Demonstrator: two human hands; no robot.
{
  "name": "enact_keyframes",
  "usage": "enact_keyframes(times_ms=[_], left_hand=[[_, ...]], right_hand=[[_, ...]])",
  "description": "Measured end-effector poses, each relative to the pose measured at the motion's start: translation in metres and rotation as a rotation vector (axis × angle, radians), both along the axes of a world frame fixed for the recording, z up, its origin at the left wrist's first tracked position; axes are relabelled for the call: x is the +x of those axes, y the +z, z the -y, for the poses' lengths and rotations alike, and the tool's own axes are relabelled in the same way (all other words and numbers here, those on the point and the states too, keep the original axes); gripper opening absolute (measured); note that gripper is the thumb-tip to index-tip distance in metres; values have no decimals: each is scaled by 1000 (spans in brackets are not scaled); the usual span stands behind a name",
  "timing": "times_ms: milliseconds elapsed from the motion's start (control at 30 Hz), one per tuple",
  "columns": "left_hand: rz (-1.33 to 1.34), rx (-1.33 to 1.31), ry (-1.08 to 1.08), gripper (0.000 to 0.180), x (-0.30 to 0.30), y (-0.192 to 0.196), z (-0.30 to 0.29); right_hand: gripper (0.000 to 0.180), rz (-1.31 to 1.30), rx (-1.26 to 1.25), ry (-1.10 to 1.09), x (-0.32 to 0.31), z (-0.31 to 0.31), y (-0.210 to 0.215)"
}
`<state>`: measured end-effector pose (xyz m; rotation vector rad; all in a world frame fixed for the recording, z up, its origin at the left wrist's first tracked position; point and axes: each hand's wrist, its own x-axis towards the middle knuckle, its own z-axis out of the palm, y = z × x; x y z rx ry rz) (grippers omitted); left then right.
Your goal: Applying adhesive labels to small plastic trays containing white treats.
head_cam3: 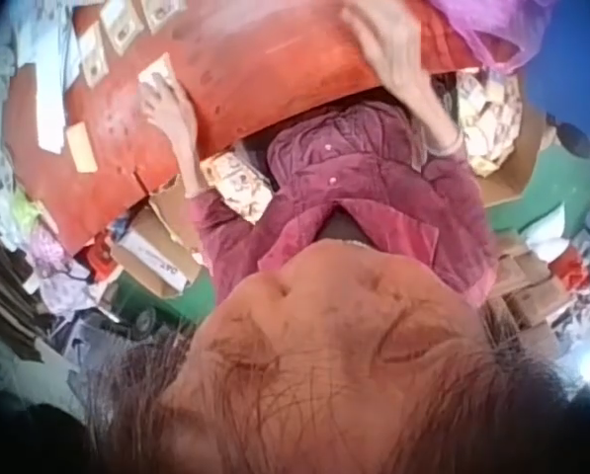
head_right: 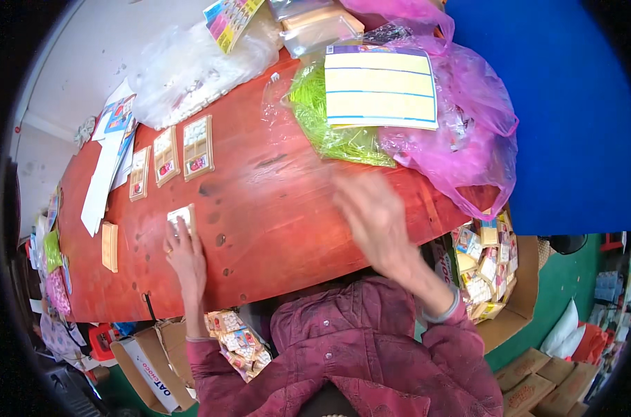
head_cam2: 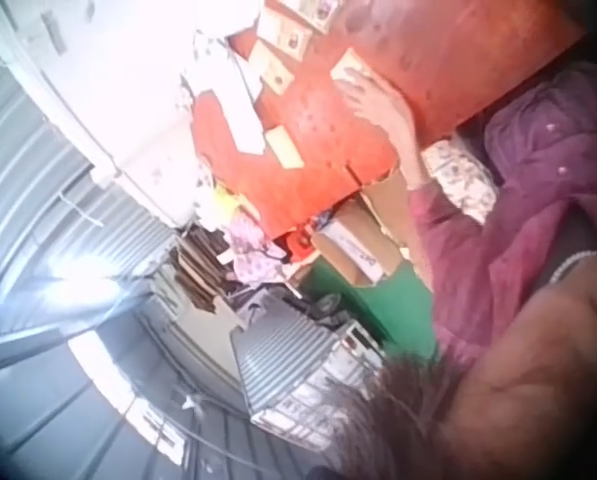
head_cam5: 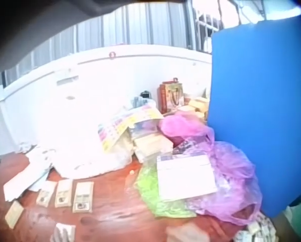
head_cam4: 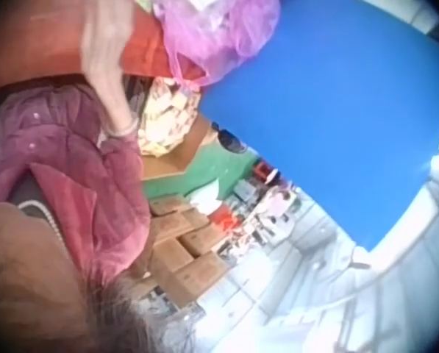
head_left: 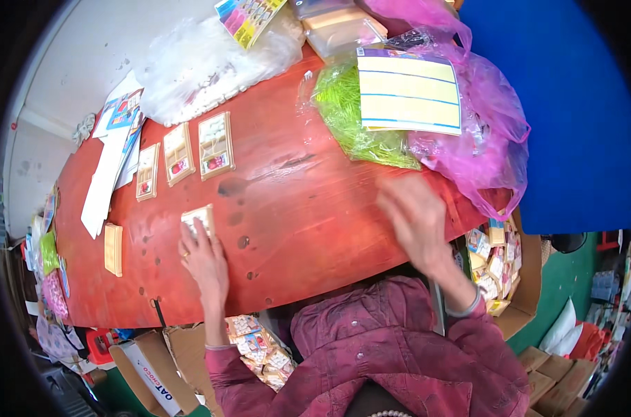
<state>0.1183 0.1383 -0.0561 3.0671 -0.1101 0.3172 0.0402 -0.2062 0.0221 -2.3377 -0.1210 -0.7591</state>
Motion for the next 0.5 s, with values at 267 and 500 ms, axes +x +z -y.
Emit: enact_keyframes(times_ms=[267,500], left_hand=[[-69,-183,-75,53,2,11,74],[161,-408,-305,46,-8,48,94]], right_hand=[[47,5,-610,-416,80,63,-21],[41,0,-586,-452,82,80,-33]])
